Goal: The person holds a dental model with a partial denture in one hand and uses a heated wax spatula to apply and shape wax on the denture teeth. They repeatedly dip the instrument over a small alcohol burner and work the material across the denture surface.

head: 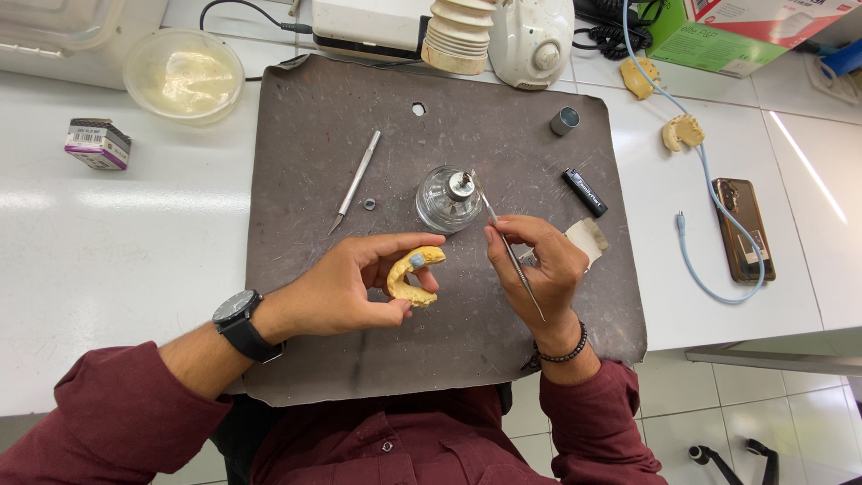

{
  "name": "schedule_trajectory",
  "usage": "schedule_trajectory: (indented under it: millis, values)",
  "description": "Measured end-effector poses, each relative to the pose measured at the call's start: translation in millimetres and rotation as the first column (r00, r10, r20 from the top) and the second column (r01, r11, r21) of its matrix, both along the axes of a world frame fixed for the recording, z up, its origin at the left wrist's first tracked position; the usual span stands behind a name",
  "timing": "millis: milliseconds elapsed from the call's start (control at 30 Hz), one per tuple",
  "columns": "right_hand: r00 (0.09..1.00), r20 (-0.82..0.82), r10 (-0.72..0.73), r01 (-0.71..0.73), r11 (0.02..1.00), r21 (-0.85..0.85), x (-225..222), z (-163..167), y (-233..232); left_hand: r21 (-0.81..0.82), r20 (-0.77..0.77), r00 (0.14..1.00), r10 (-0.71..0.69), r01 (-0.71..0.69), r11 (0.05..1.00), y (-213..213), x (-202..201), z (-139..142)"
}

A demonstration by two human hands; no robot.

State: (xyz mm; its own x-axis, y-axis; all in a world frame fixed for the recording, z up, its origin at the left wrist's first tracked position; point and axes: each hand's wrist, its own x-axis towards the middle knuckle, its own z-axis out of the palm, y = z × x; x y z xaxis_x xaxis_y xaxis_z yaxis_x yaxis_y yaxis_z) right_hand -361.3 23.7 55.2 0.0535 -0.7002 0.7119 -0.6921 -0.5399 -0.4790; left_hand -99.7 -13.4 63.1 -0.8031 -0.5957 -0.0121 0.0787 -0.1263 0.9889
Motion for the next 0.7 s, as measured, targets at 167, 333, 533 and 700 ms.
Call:
schedule_trajectory:
  millis: [167,333,533,700]
  values:
    - [1.000,0.009,0.006,-0.006,1.000,0.008,-2,1,0,0.013,-0.001,1.000,0.001,-0.001,1.000,2,1,2]
    - [0.953,0.299,0.041,-0.097,0.980,0.175,-16,1,4,-0.008,-0.024,1.000,-0.011,0.011,1.000,4,1,1]
    - [0.858,0.495,-0.140,-0.046,0.937,0.345,-79,13,29,-0.036,-0.038,0.999,0.020,-0.021,0.999,3,4,-2]
    - [0.924,0.355,-0.140,-0.023,0.909,0.417,-113,6,52,-0.018,-0.008,0.999,0.037,-0.037,0.999,2,3,-4]
